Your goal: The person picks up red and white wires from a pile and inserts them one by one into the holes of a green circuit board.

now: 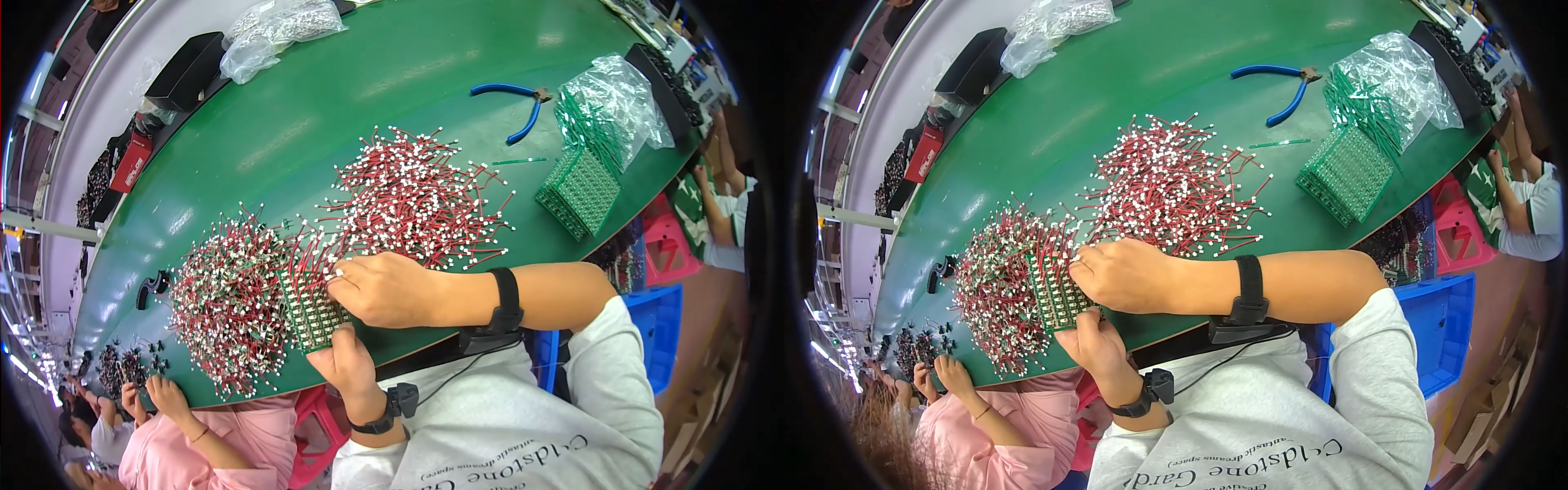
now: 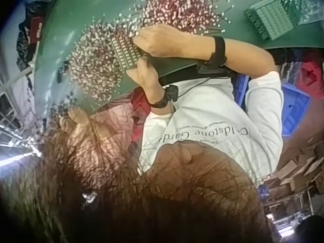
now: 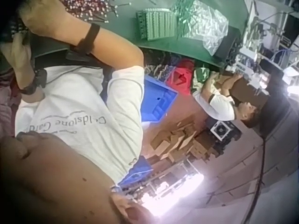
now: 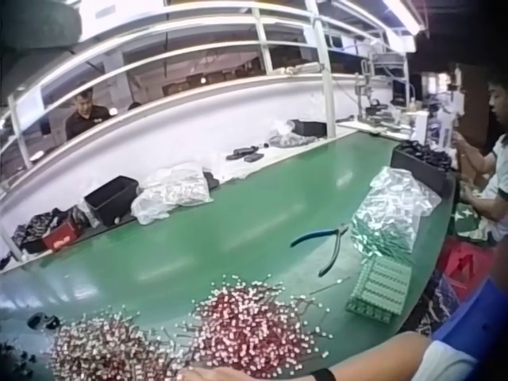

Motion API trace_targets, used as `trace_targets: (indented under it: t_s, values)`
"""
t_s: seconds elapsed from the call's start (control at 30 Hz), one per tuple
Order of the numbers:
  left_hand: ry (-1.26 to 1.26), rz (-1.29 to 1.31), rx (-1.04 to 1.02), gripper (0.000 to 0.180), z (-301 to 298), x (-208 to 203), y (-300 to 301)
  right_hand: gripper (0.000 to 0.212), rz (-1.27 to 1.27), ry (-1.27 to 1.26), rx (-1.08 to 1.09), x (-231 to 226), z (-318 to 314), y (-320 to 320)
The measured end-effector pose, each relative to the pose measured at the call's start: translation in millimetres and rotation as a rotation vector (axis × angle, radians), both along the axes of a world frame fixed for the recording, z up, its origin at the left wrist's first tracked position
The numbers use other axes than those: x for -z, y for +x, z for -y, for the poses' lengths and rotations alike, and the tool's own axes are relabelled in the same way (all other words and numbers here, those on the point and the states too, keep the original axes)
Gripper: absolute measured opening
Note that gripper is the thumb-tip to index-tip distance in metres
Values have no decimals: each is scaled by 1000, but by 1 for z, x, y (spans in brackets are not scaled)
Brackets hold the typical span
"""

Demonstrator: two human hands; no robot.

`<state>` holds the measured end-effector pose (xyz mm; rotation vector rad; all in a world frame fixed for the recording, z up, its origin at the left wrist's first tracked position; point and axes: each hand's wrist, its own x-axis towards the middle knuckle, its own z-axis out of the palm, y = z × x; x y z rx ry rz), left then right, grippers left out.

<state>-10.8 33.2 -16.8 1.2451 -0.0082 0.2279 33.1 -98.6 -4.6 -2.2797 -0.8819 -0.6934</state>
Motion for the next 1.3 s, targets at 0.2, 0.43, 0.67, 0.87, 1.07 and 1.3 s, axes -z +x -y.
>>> trace_targets:
  t_s: [0.2,0.43,0.67,0.87,1.07,1.3]
  values:
    - [-13,0,10,47,-4,3,2,15,-70,28,7,3,-3,2]
    - [-231,-66,-123,61,-16,-16,8,13,-160,264,-15,-8,31,25]
    - [-225,23,-128,65,-28,-9,11,15,-375,-92,-78,-5,37,24]
    - [-226,5,-147,63,-31,-5,12,10,-265,-181,-153,-5,38,31]
    - [-235,8,-137,61,-25,-9,13,11,-239,120,-255,-1,38,39]
    - [-223,-13,-93,58,-24,-3,12,9,-425,322,-267,-7,33,32]
